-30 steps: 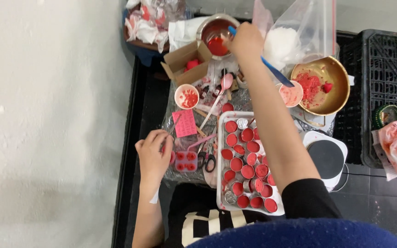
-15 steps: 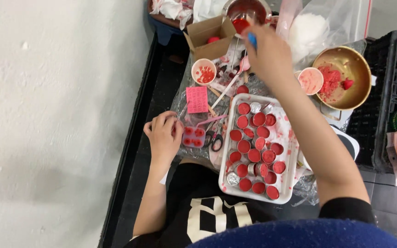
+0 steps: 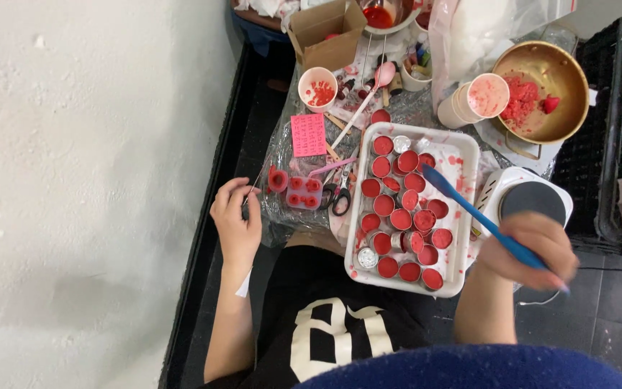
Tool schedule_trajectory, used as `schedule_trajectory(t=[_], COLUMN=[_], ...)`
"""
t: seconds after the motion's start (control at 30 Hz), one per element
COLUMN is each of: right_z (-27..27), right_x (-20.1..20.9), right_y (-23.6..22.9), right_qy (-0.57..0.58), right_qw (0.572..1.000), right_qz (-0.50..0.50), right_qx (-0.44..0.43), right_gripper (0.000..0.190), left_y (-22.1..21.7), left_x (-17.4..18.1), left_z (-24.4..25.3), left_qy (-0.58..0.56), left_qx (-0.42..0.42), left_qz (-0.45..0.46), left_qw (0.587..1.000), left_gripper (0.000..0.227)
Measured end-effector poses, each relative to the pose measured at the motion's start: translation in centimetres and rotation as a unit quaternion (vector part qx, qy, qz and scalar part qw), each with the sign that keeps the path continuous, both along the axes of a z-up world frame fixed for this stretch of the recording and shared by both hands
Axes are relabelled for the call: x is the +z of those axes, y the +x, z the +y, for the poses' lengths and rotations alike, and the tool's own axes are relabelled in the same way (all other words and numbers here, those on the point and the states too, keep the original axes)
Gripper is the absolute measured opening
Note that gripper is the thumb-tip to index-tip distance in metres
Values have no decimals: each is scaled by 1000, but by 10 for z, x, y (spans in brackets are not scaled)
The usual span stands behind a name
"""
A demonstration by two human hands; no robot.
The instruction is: Cleaning and preparing small tealight candle containers for reuse or filling.
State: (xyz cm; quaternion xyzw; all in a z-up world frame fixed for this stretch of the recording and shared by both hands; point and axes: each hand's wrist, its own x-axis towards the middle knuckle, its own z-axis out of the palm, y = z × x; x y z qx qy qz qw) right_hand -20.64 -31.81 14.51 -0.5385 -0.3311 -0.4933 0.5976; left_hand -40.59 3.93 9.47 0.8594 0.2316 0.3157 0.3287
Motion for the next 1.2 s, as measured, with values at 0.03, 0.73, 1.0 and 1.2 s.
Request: schedule_trajectory(t=[0.03,0.73,1.0,1.2], right_z=[-11,-39,-39,-27], right_x=[-11,-43,-58,-58], right_y=[-8,-93,-95,-95], right_qy=[1,145,145,116], right_qw=[1000,856,835,839], right_qz=[-1,470,485,486], right_qx=[1,159,214,215], right_gripper=[65,19,17,30], left_y=[-3,97,163,199], left_x=[3,39,26,-16], left_z=[-1,-63,-64,-60], left_qy=[1,133,102,182], left_qx=[1,-5,-49,-36], left_qz=[-1,43,45,98], left_qw=[1000,990,993,978], left_gripper=[7,20,6,6])
